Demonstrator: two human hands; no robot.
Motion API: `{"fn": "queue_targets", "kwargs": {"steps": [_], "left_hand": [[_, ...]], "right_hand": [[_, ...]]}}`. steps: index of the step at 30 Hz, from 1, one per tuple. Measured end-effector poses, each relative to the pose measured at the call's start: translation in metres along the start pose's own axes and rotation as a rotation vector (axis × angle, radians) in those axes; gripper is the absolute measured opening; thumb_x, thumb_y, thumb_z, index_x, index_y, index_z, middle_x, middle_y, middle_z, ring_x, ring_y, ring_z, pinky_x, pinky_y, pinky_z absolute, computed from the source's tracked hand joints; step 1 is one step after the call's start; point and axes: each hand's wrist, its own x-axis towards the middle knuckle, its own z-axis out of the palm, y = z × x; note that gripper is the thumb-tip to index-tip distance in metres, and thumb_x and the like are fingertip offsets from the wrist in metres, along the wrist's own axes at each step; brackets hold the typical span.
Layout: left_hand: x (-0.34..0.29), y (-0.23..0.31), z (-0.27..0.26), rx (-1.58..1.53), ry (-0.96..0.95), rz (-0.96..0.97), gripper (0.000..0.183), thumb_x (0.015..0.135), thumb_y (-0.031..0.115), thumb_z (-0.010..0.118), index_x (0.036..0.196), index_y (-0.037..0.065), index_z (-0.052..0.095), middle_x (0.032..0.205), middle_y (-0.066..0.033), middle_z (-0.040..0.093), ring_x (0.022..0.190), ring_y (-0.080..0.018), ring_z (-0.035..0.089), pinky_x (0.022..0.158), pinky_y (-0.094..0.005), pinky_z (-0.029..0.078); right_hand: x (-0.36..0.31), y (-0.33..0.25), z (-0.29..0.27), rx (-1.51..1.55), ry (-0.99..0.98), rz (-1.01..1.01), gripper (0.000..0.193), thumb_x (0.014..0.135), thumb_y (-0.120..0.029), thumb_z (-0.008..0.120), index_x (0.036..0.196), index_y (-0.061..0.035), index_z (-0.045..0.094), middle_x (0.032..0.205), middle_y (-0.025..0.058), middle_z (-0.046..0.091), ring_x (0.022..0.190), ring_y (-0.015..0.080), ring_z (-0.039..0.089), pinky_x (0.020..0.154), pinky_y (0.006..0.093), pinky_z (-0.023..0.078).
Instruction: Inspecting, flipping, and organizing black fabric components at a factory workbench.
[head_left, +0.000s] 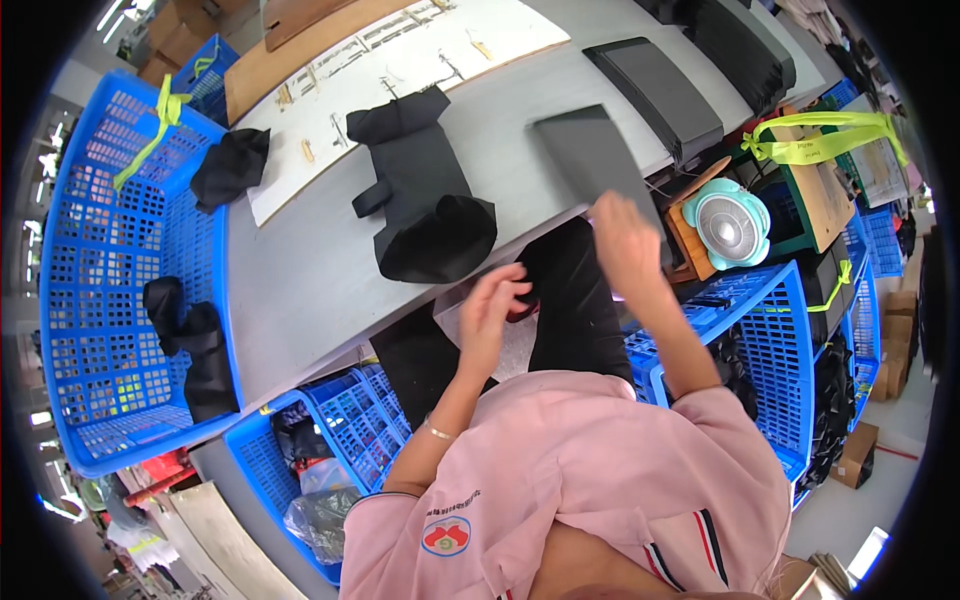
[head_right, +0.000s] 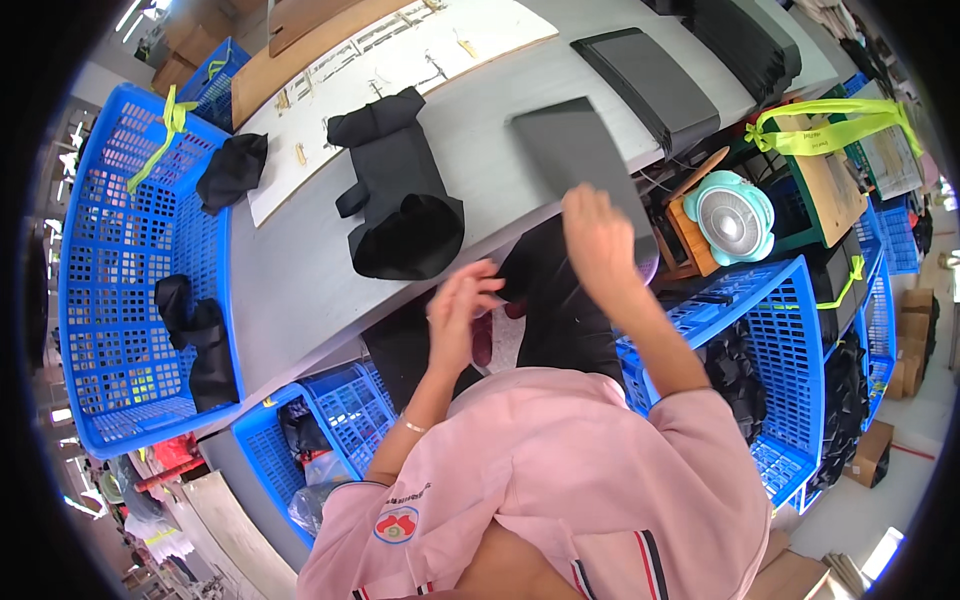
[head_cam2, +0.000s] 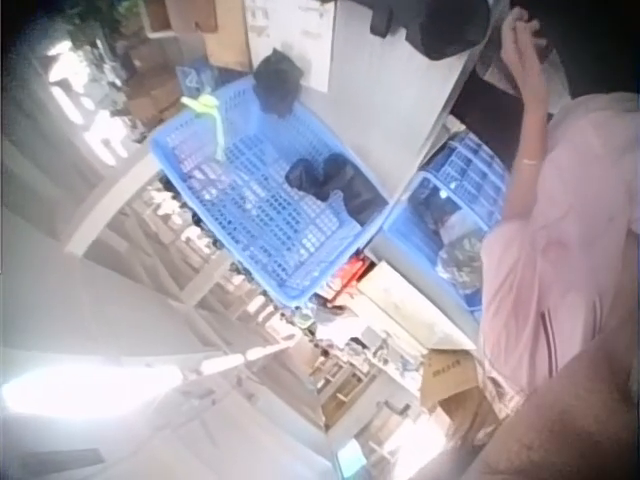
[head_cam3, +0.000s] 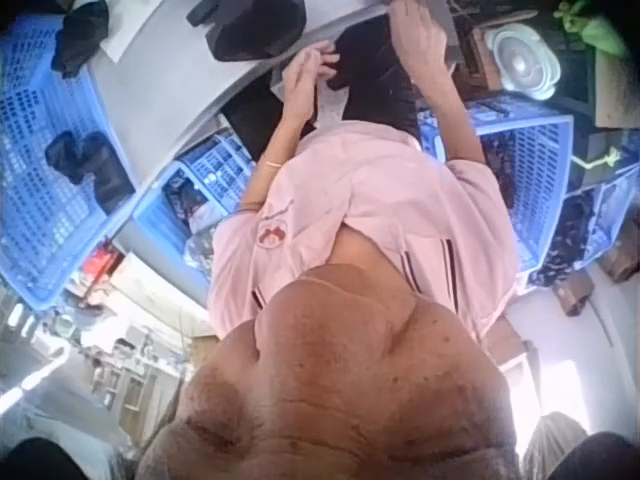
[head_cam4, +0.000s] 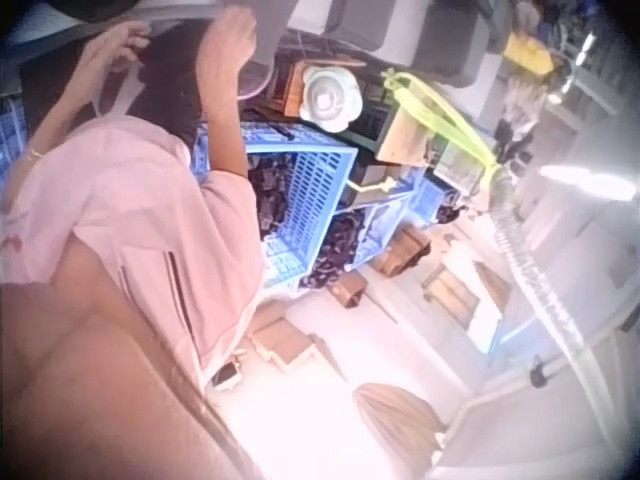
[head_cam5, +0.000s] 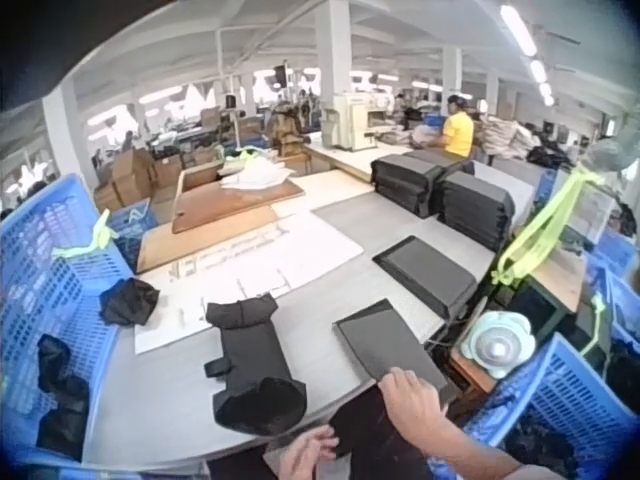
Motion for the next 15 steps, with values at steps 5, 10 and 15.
{"fn": "queue_targets", "kwargs": {"steps": [5,10,15], "left_hand": [[0.015,-0.056,0.035,-0.518,-0.303,-0.495,0.071,0.098,0.060,0.041,0.144,0.006,0.042,0.145,-0.0095,0.045,0.132,-0.0203,0.045,0.108,-0.0381,0.037],[0.017,-0.052,0.047,-0.718,-0.559,-0.491,0.082,0.088,0.073,0.043,0.139,0.010,0.046,0.135,-0.0083,0.054,0.128,-0.0205,0.050,0.110,-0.0411,0.038],[0.016,-0.007,0.054,-0.907,-0.540,-0.323,0.069,0.090,0.040,0.069,0.142,0.003,0.042,0.140,-0.0174,0.051,0.127,-0.0360,0.053,0.106,-0.0486,0.045]], "right_hand": [[-0.059,-0.058,-0.038,0.408,-0.121,0.093,0.015,0.092,-0.015,0.060,0.096,-0.0021,0.054,0.108,0.0135,0.063,0.092,0.0317,0.064,0.070,0.0401,0.055],[-0.093,-0.065,-0.074,0.926,-0.244,0.314,0.020,0.098,-0.013,0.053,0.114,-0.0004,0.056,0.110,0.0176,0.065,0.097,0.0349,0.064,0.079,0.0397,0.053],[-0.107,-0.057,-0.092,1.225,-0.233,0.568,0.019,0.102,-0.016,0.050,0.107,-0.0018,0.061,0.089,0.0104,0.066,0.076,0.0169,0.060,0.072,0.0279,0.047]]}}
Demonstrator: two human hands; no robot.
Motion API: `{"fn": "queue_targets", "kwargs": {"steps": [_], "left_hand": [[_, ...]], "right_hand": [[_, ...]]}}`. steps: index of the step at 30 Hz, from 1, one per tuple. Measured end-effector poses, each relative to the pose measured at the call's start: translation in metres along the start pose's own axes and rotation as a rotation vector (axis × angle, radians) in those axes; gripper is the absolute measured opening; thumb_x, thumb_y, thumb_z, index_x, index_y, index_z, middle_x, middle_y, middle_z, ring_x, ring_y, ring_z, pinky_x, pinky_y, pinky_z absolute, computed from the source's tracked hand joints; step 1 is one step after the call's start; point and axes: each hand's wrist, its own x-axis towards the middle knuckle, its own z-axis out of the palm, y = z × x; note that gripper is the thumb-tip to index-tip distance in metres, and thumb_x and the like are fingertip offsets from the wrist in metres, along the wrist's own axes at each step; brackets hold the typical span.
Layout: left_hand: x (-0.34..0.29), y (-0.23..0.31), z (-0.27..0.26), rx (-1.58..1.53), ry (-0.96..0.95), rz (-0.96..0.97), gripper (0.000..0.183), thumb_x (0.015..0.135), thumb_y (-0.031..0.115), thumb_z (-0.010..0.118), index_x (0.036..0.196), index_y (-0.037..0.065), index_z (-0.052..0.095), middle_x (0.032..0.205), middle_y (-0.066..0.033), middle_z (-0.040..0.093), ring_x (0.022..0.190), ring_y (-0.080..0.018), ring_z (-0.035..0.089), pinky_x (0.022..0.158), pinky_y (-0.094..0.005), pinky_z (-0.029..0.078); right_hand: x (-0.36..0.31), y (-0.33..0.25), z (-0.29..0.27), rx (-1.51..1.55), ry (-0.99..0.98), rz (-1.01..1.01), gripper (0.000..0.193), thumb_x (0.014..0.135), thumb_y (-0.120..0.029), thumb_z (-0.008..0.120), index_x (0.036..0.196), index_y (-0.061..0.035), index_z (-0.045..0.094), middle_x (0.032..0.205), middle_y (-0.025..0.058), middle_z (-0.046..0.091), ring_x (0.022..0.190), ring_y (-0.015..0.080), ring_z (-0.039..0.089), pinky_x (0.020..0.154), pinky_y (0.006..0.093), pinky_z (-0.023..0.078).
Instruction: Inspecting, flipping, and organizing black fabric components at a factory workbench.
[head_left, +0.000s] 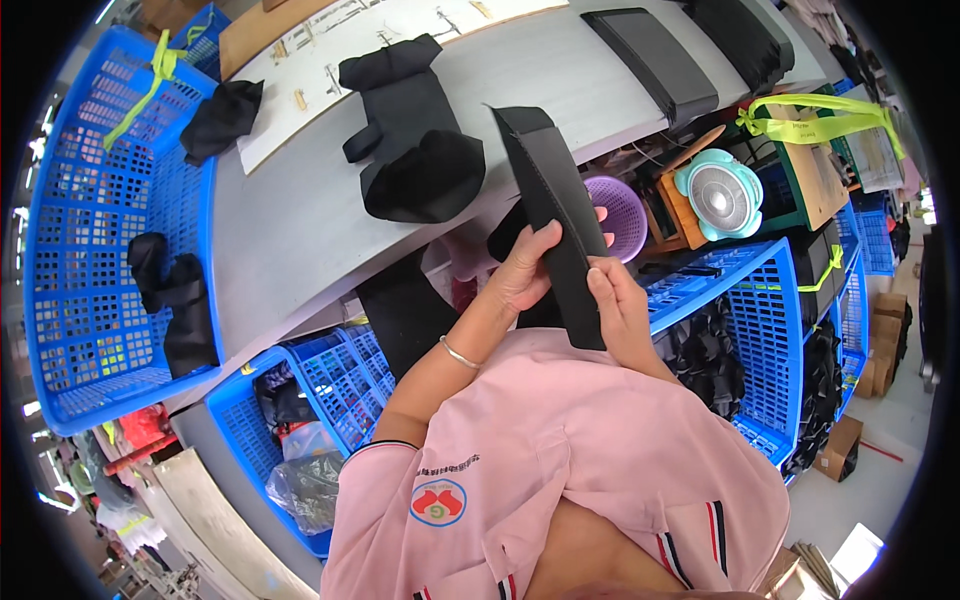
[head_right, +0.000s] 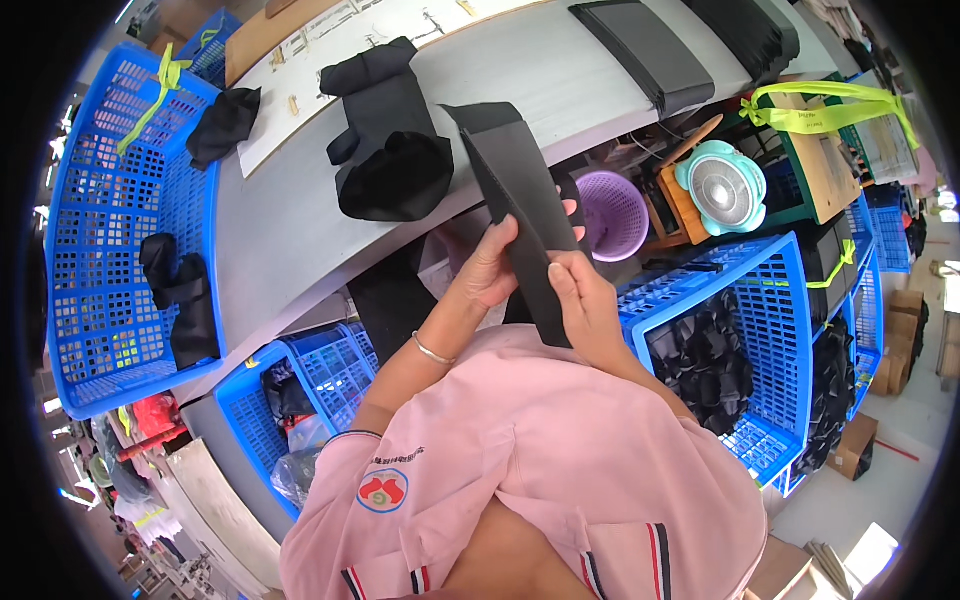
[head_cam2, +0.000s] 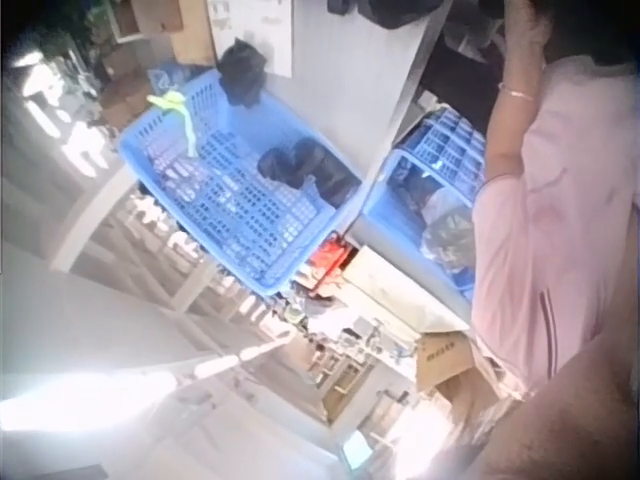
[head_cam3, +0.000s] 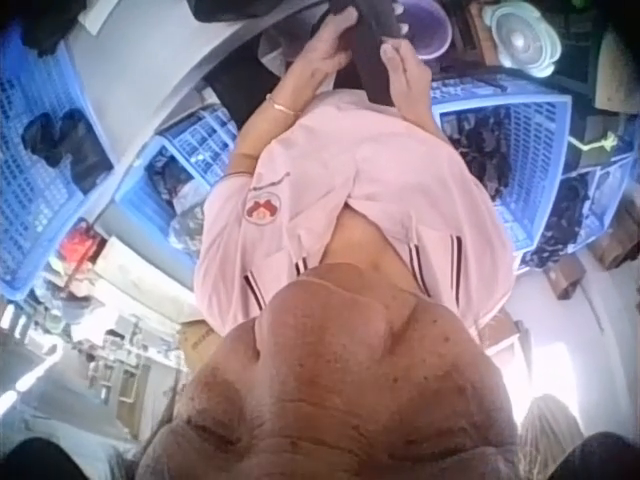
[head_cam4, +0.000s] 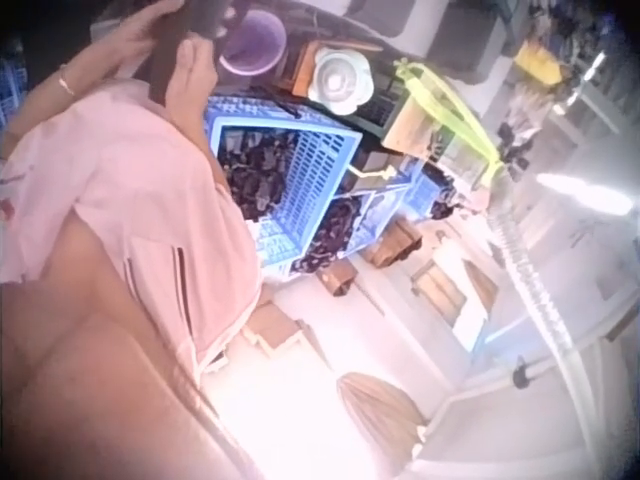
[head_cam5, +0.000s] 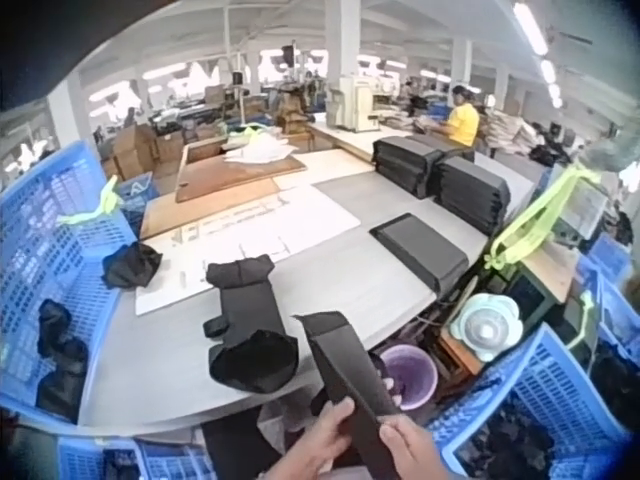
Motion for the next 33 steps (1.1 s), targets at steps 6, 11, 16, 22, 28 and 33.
{"fn": "queue_targets", "kwargs": {"steps": [6,11,16,22,28,33], "left_hand": [[-0.024,0.026,0.032,0.260,0.343,0.151,0.044,0.091,0.022,0.068,0.124,-0.004,0.056,0.109,-0.0169,0.069,0.105,-0.0288,0.067,0.093,-0.0411,0.054],[-0.055,0.024,0.028,0.471,0.355,0.214,0.034,0.092,0.018,0.065,0.119,-0.002,0.063,0.114,-0.0105,0.067,0.104,-0.0161,0.062,0.089,-0.0315,0.052],[-0.089,0.036,0.002,1.022,0.809,0.726,0.030,0.095,0.015,0.060,0.120,-0.002,0.063,0.143,-0.0141,0.040,0.124,-0.0218,0.046,0.086,-0.0282,0.049],[-0.065,0.094,-0.030,1.634,1.165,0.789,0.027,0.092,0.003,0.061,0.118,0.000,0.066,0.151,-0.0196,0.038,0.136,-0.0349,0.041,0.089,-0.0297,0.049],[-0.033,0.107,-0.020,1.587,0.751,0.856,0.032,0.079,-0.013,0.049,0.106,-0.008,0.065,0.148,-0.0172,0.045,0.140,-0.0335,0.040,0.099,-0.0343,0.046],[-0.027,0.094,0.010,1.774,0.488,0.832,0.028,0.075,-0.013,0.050,0.097,-0.007,0.067,0.146,-0.0165,0.048,0.137,-0.0339,0.043,0.106,-0.0382,0.044]], "right_hand": [[0.010,-0.002,0.013,-0.251,0.210,-0.239,0.036,0.093,-0.021,0.065,0.122,-0.0011,0.055,0.098,0.0085,0.063,0.080,0.0158,0.058,0.074,0.0277,0.047],[0.018,-0.007,0.027,0.053,-0.070,-0.149,0.053,0.089,-0.016,0.070,0.135,-0.0002,0.049,0.112,0.0126,0.064,0.095,0.0166,0.062,0.078,0.0278,0.048],[0.031,-0.002,0.021,-0.056,-0.236,-0.167,0.041,0.090,-0.011,0.067,0.128,-0.0007,0.058,0.103,0.0137,0.068,0.091,0.0219,0.066,0.079,0.0302,0.050],[0.046,0.007,0.035,-0.262,-0.236,-0.256,0.041,0.089,-0.007,0.063,0.130,-0.0048,0.058,0.112,0.0174,0.068,0.099,0.0295,0.068,0.086,0.0337,0.051],[0.060,-0.015,0.058,-0.545,-0.194,-0.255,0.047,0.088,-0.007,0.061,0.135,-0.0115,0.054,0.095,0.0158,0.067,0.075,0.0380,0.066,0.062,0.0408,0.053],[0.104,-0.007,0.070,-0.641,-0.118,-0.440,0.033,0.087,-0.013,0.060,0.119,-0.0066,0.060,0.082,0.0151,0.064,0.060,0.0386,0.062,0.054,0.0473,0.050]]}}
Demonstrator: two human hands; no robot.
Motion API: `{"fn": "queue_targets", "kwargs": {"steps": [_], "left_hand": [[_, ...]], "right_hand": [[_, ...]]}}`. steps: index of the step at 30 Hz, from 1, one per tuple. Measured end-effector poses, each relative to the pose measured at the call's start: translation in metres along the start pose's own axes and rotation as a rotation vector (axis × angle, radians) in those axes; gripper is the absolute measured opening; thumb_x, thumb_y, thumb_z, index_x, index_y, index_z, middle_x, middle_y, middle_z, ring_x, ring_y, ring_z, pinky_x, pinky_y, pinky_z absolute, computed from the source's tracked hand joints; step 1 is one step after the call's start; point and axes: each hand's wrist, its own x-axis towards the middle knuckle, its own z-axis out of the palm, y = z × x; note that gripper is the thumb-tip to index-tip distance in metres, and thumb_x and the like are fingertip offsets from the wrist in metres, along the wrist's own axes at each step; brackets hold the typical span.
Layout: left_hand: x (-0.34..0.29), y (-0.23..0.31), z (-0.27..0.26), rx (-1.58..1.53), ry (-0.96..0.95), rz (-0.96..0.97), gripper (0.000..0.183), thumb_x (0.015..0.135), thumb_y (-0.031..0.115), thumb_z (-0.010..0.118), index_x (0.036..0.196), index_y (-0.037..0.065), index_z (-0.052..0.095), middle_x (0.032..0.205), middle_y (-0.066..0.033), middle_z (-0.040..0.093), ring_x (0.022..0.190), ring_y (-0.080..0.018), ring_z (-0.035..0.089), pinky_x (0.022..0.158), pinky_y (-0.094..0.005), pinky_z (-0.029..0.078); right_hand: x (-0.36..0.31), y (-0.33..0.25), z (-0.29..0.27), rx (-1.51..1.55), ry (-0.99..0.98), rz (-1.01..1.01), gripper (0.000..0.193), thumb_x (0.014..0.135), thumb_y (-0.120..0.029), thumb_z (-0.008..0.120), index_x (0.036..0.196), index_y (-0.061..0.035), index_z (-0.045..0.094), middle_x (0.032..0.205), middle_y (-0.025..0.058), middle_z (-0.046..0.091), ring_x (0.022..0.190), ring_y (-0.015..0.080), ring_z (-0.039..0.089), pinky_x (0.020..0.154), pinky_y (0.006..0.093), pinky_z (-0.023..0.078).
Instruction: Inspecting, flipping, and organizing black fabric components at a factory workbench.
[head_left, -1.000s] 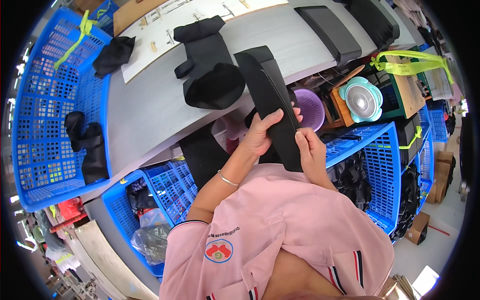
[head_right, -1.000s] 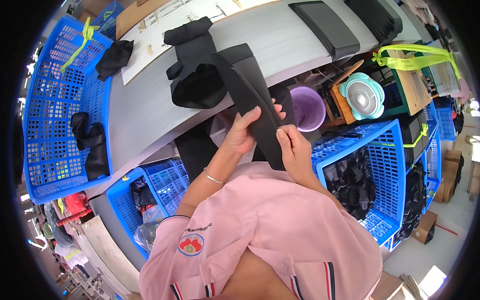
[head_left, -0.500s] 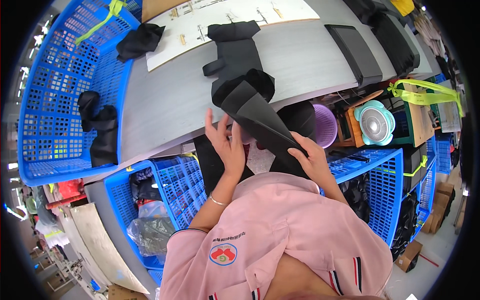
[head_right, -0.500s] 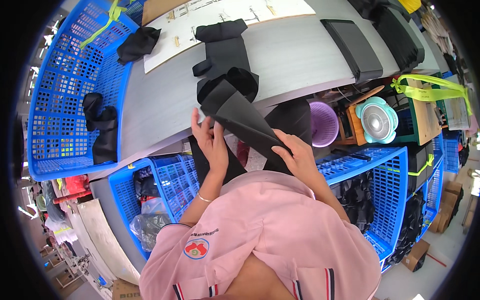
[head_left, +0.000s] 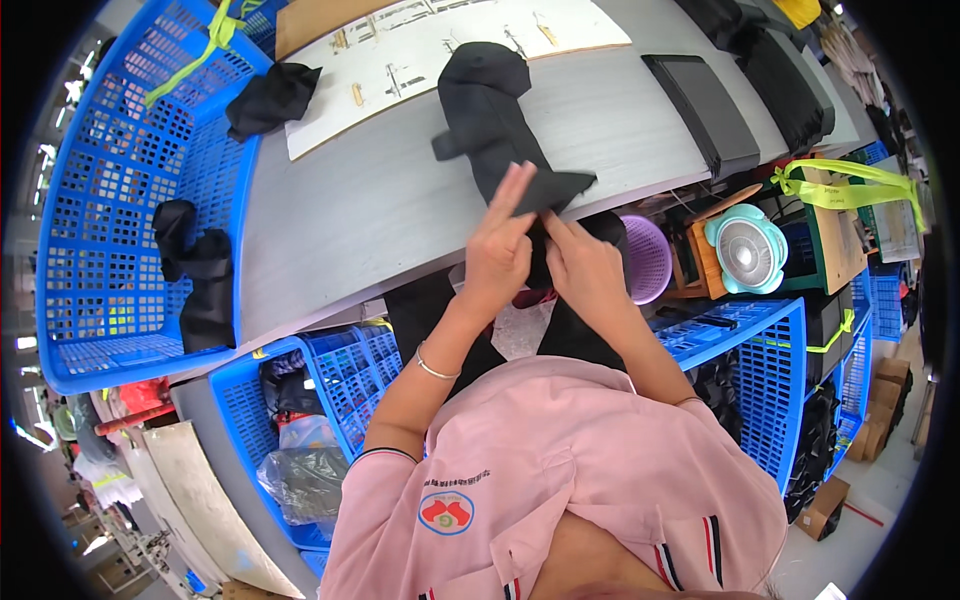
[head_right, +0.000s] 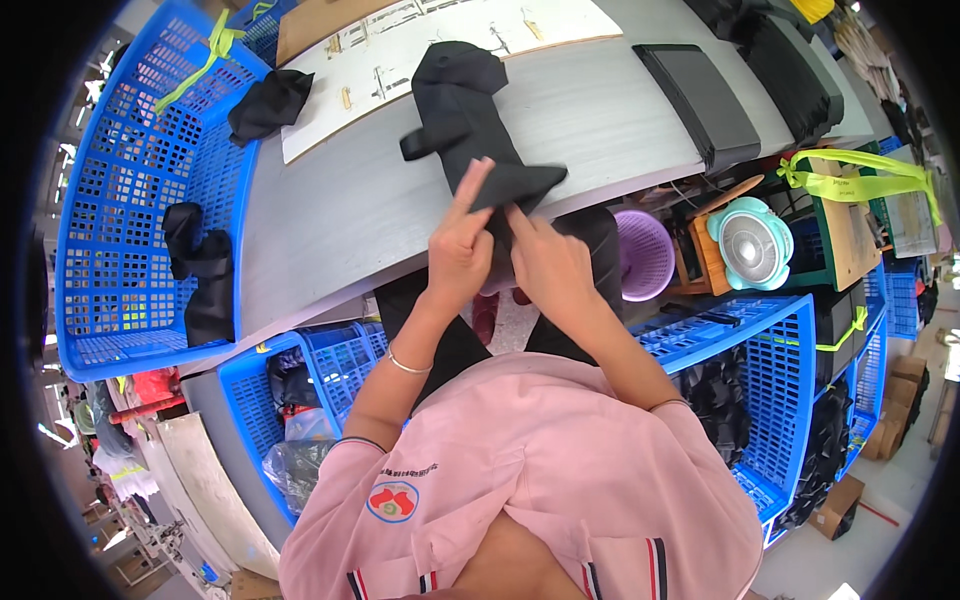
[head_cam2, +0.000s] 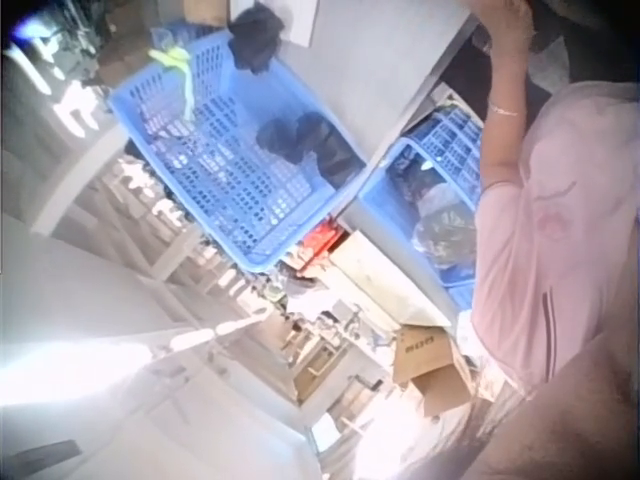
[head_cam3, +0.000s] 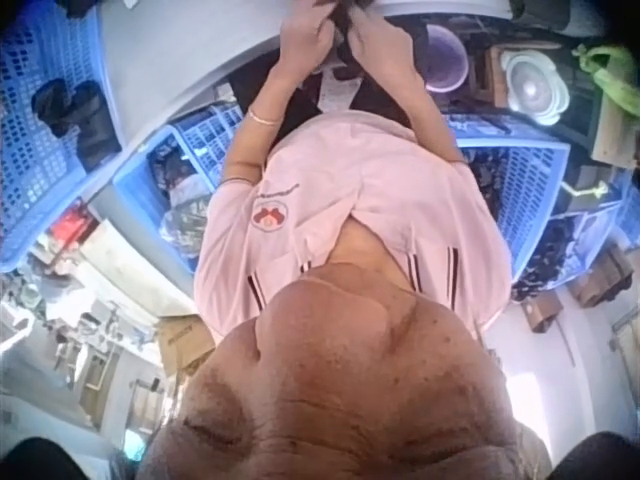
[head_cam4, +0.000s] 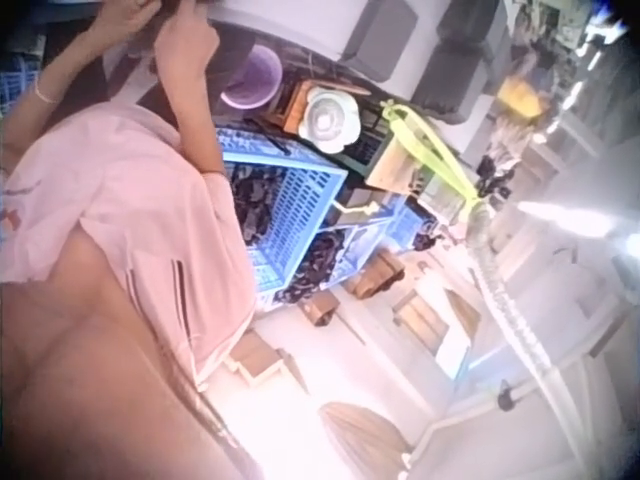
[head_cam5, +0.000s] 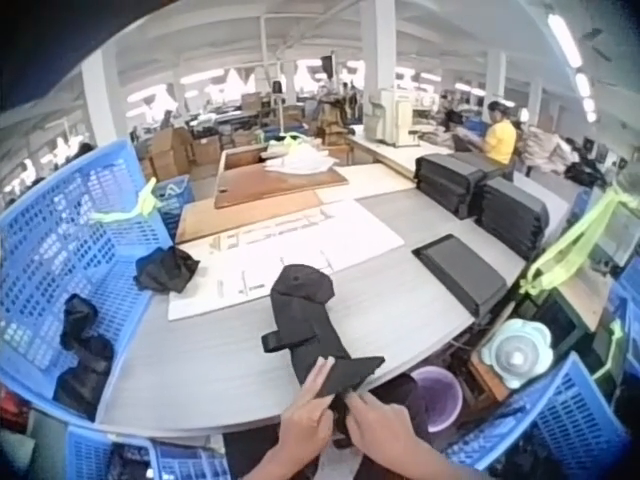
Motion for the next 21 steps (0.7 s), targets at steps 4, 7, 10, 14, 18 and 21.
{"fn": "queue_targets", "kwargs": {"steps": [4,7,10,14,18,21], "left_hand": [[-0.003,0.020,-0.009,-0.124,-0.256,0.138,0.035,0.072,-0.013,0.055,0.102,-0.001,0.069,0.141,-0.0155,0.053,0.135,-0.0323,0.047,0.105,-0.0382,0.045],[-0.013,0.036,-0.013,-0.165,-0.298,0.178,0.039,0.070,-0.012,0.058,0.105,0.002,0.070,0.139,-0.0145,0.056,0.133,-0.0317,0.049,0.105,-0.0379,0.046],[-0.029,0.047,-0.015,-0.074,-0.012,0.091,0.040,0.075,-0.009,0.061,0.112,0.000,0.069,0.140,-0.0216,0.052,0.129,-0.0349,0.051,0.101,-0.0407,0.046],[-0.039,0.042,-0.016,0.042,0.202,-0.049,0.063,0.074,-0.002,0.069,0.134,0.000,0.051,0.150,-0.0235,0.037,0.136,-0.0377,0.039,0.108,-0.0439,0.038],[-0.031,0.033,0.004,0.096,0.168,-0.128,0.076,0.075,0.007,0.076,0.143,0.003,0.040,0.155,-0.0223,0.026,0.142,-0.0372,0.028,0.112,-0.0455,0.029],[-0.019,0.031,0.017,0.103,0.273,-0.146,0.076,0.075,0.007,0.074,0.143,0.003,0.040,0.152,-0.0232,0.028,0.138,-0.0397,0.031,0.111,-0.0485,0.027]], "right_hand": [[0.017,0.031,0.027,0.068,0.058,-0.249,0.022,0.084,-0.014,0.061,0.103,-0.0048,0.063,0.088,0.0165,0.065,0.070,0.0377,0.065,0.056,0.0438,0.051],[0.025,0.040,0.041,0.636,-0.259,0.044,0.029,0.088,-0.019,0.066,0.111,-0.0033,0.063,0.107,0.0136,0.066,0.098,0.0217,0.064,0.078,0.0366,0.053],[0.033,0.038,0.039,1.423,-0.065,0.545,0.037,0.094,-0.021,0.064,0.124,-0.0020,0.058,0.120,0.0109,0.064,0.104,0.0213,0.064,0.088,0.0345,0.053],[0.043,0.029,0.022,1.797,0.095,0.714,0.039,0.092,-0.013,0.063,0.128,0.0011,0.056,0.114,0.0144,0.067,0.097,0.0237,0.069,0.077,0.0355,0.061],[0.043,0.020,0.013,1.831,0.047,0.613,0.040,0.095,-0.018,0.062,0.131,-0.0017,0.054,0.117,0.0118,0.065,0.099,0.0229,0.067,0.080,0.0372,0.060],[0.037,0.015,0.013,1.840,0.079,0.494,0.041,0.094,-0.017,0.063,0.130,-0.0010,0.054,0.118,0.0117,0.064,0.100,0.0224,0.067,0.082,0.0362,0.059]]}}
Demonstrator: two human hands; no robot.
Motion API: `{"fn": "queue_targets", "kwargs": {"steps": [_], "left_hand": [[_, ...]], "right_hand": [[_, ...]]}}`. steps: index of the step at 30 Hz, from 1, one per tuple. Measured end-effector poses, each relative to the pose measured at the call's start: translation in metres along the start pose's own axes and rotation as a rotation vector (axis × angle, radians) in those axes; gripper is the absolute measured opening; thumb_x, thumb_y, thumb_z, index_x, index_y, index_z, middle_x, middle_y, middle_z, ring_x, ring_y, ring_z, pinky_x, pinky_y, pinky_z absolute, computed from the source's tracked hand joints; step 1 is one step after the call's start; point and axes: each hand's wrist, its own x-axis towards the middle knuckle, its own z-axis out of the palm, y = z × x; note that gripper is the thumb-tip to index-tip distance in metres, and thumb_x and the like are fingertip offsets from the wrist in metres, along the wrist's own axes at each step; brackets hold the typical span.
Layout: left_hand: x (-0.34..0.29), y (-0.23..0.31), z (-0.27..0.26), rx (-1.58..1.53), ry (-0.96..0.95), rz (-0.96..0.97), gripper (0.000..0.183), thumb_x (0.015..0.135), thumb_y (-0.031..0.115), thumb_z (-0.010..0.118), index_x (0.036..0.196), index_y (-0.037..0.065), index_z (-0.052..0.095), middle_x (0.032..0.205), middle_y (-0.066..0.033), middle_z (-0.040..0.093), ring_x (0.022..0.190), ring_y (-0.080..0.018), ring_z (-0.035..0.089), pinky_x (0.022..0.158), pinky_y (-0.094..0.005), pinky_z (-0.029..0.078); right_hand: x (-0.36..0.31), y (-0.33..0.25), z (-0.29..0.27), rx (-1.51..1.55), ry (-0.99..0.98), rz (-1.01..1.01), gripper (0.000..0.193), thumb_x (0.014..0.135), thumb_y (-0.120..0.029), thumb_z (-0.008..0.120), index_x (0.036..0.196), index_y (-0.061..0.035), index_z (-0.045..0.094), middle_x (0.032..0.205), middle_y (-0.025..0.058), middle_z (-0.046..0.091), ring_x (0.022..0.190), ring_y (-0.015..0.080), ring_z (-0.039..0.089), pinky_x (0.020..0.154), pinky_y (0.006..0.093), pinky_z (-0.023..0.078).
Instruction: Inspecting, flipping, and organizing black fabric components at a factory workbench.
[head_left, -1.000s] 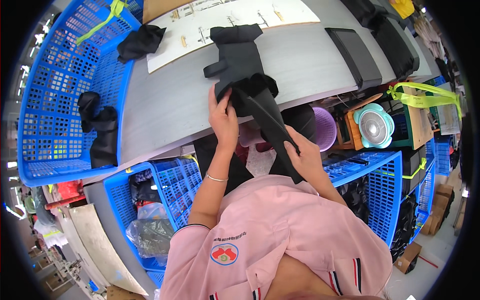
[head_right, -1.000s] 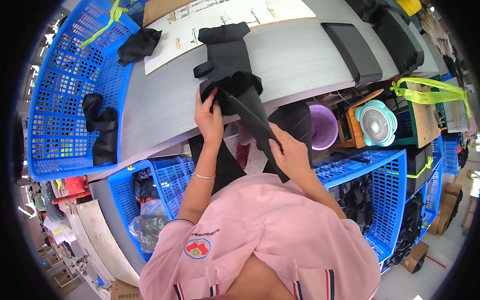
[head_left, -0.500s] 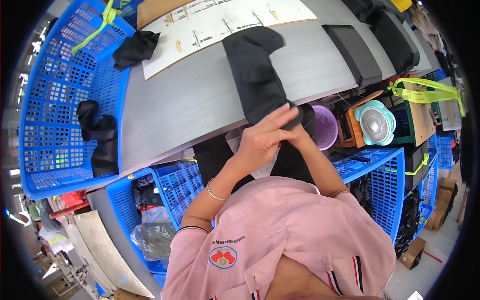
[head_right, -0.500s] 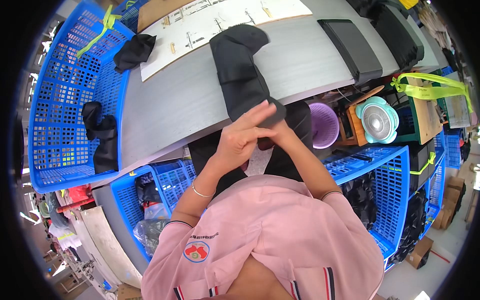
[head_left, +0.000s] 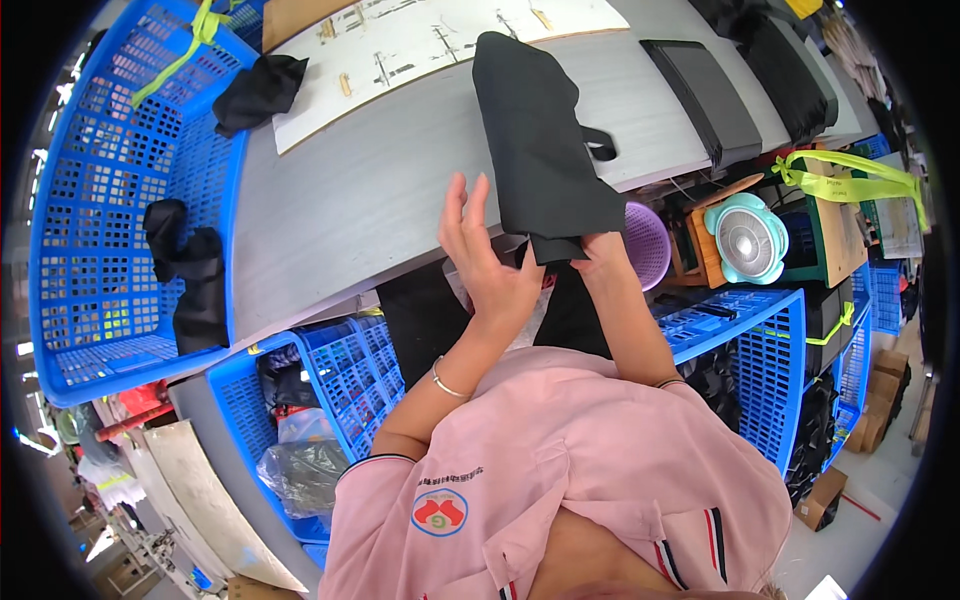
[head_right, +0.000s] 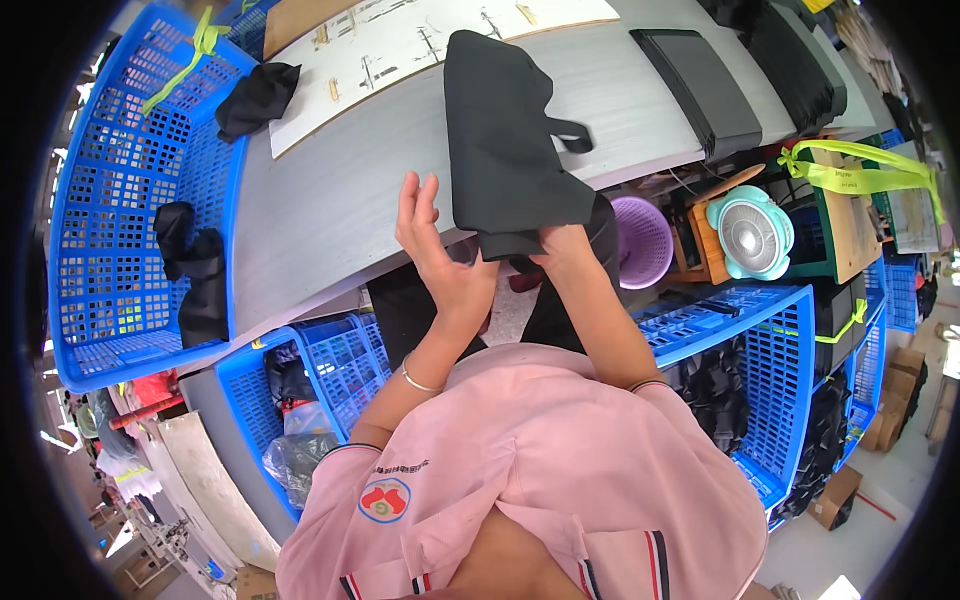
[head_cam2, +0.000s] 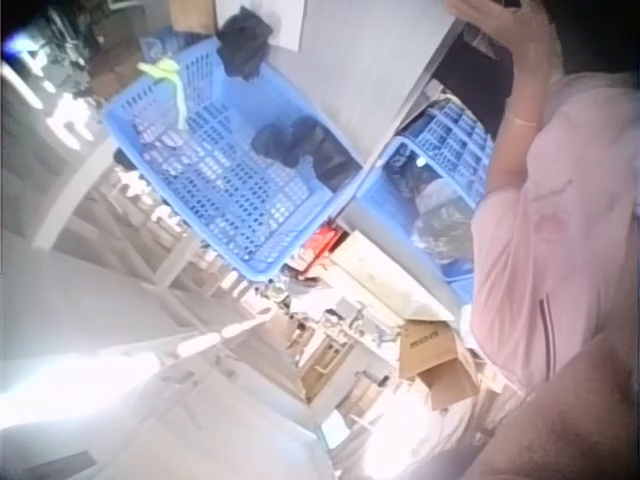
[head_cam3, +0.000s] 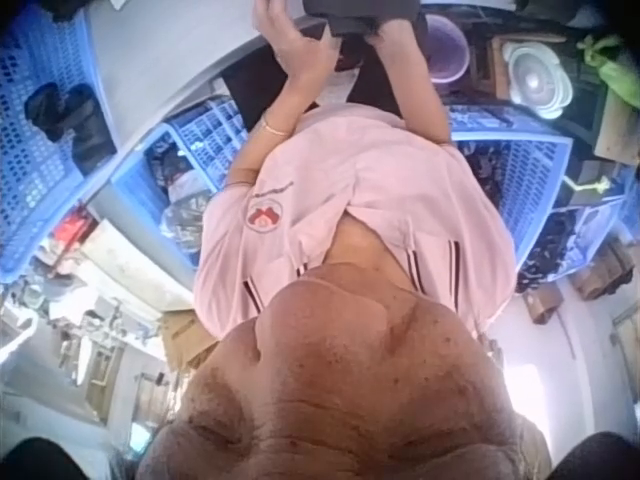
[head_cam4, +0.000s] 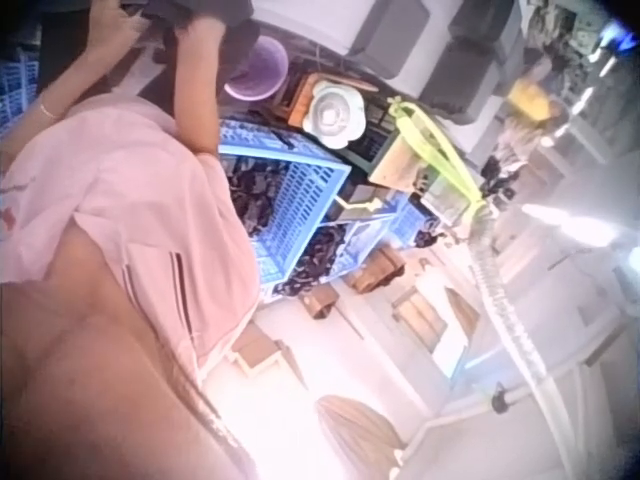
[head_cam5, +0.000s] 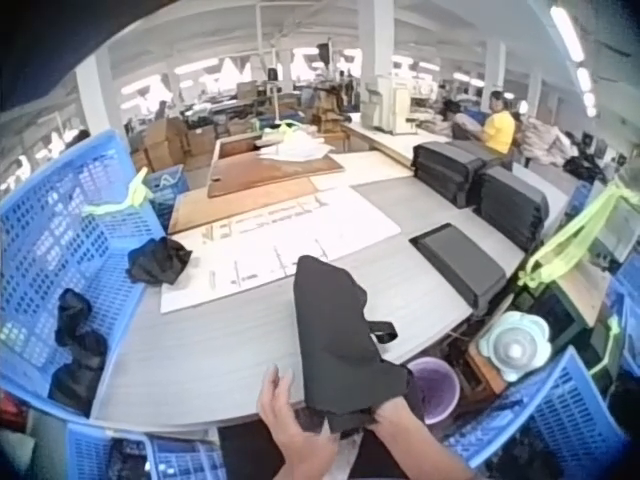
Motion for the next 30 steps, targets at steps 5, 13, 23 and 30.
{"fn": "queue_targets", "kwargs": {"steps": [5,13,23,30], "left_hand": [[0.015,-0.003,0.013,0.066,0.174,-0.035,0.063,0.076,0.007,0.078,0.134,0.008,0.054,0.139,-0.0140,0.048,0.122,-0.0281,0.047,0.091,-0.0371,0.045],[0.009,-0.006,-0.005,0.055,0.057,0.231,0.051,0.076,-0.014,0.063,0.124,0.004,0.061,0.129,-0.0122,0.054,0.108,-0.0234,0.057,0.074,-0.0280,0.052],[0.005,-0.002,-0.005,-0.055,0.113,0.211,0.062,0.064,-0.017,0.058,0.122,0.006,0.064,0.118,-0.0123,0.060,0.099,-0.0238,0.058,0.071,-0.0286,0.051],[-0.003,0.002,-0.001,-0.117,0.052,0.133,0.062,0.066,-0.022,0.059,0.121,0.006,0.065,0.113,-0.0101,0.057,0.087,-0.0170,0.059,0.064,-0.0247,0.050]], "right_hand": [[-0.006,0.005,-0.002,-0.023,0.032,-0.018,0.042,0.093,-0.016,0.064,0.130,-0.0012,0.054,0.119,0.0113,0.064,0.100,0.0214,0.067,0.085,0.0347,0.058],[-0.008,0.005,-0.008,0.074,0.016,0.034,0.042,0.090,-0.017,0.067,0.127,0.0000,0.056,0.116,0.0115,0.066,0.099,0.0216,0.068,0.084,0.0342,0.058],[-0.003,0.016,-0.012,0.147,-0.030,0.052,0.036,0.090,-0.018,0.065,0.121,0.0005,0.059,0.114,0.0123,0.066,0.098,0.0206,0.068,0.080,0.0311,0.059],[-0.015,0.020,0.002,0.054,0.086,0.028,0.032,0.088,-0.018,0.067,0.115,-0.0034,0.060,0.106,0.0086,0.066,0.093,0.0191,0.067,0.078,0.0316,0.059]]}}
